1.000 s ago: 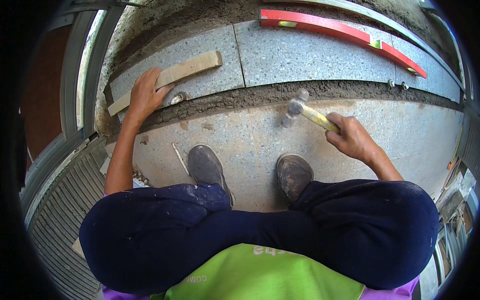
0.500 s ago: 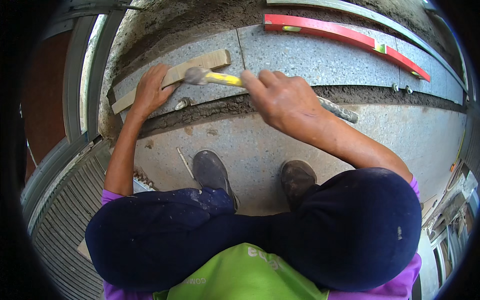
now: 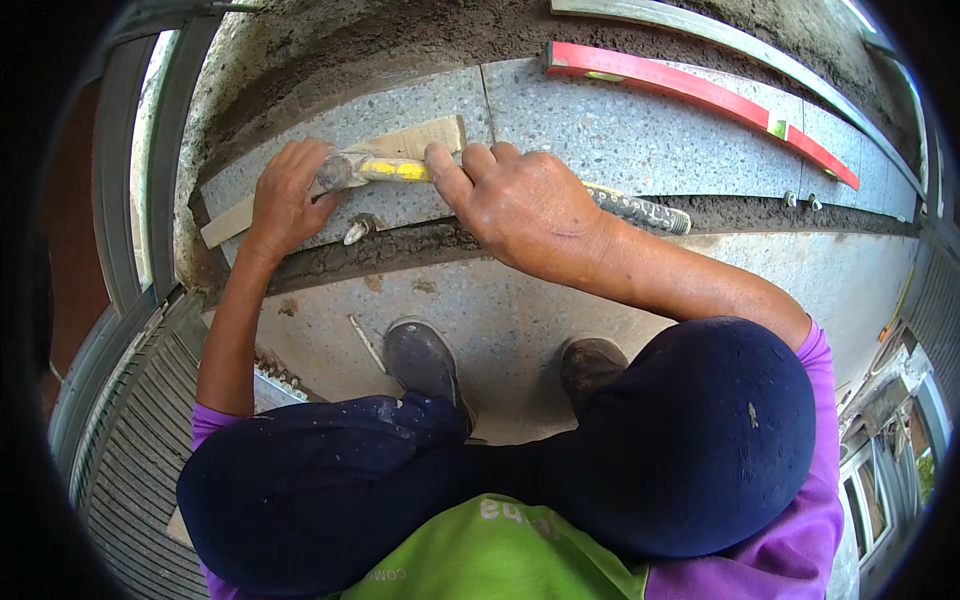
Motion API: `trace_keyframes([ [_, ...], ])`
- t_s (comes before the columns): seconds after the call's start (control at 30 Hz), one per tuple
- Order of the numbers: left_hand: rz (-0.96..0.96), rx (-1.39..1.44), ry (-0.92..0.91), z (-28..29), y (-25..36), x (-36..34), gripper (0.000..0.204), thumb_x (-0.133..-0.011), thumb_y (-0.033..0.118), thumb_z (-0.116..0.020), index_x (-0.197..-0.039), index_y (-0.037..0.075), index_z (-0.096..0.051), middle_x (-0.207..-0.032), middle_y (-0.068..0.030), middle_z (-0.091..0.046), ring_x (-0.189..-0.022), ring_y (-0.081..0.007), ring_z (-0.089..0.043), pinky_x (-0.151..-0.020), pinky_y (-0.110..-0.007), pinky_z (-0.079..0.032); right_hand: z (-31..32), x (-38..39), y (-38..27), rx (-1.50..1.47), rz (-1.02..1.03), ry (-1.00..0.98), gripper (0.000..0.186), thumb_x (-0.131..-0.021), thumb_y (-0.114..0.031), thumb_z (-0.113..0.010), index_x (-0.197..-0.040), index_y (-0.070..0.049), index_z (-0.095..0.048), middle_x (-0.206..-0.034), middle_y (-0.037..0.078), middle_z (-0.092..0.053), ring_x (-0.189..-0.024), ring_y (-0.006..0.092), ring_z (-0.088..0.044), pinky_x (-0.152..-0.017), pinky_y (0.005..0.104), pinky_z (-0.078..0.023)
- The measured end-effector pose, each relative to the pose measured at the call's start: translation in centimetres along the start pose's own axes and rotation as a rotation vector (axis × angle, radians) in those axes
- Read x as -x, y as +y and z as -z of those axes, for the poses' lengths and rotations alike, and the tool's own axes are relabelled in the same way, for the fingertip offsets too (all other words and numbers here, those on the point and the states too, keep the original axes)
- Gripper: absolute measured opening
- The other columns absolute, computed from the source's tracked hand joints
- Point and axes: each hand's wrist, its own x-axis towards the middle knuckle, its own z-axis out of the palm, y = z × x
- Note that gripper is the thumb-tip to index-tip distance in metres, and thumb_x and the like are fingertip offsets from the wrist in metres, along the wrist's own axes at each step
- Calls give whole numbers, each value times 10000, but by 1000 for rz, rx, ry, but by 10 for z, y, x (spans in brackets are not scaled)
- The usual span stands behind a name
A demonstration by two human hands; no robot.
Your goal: Leveling and installing stone tiles on a mortar ledge using a spirit level and a hammer.
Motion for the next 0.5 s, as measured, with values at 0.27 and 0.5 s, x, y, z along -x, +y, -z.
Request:
trace_keyframes([
  [0.27, -10, -19, 53, -4, -1, 1, 532, -639, 75, -824, -1129, 43, -620, -1117, -121, -626, -1033, -343, -595, -884, -446, -494, 5, -6, 4, -43, 24, -11, 515, -857, -94, -626, -1330, 71, -510, -785, 96, -584, -651, 224, -643, -486, 353, -522],
  [0.5, -19, 9, 48, -1, 1, 0, 521, -647, 71, -812, -1124, 48, -605, -1101, -122, -615, -1027, -346, -588, -875, -450, -487, 4, -10, 4, -12, 13, -65, 519, -860, -97, -621, -1334, 80, -504, -789, 107, -604, -660, 234, -652, -498, 356, -533],
])
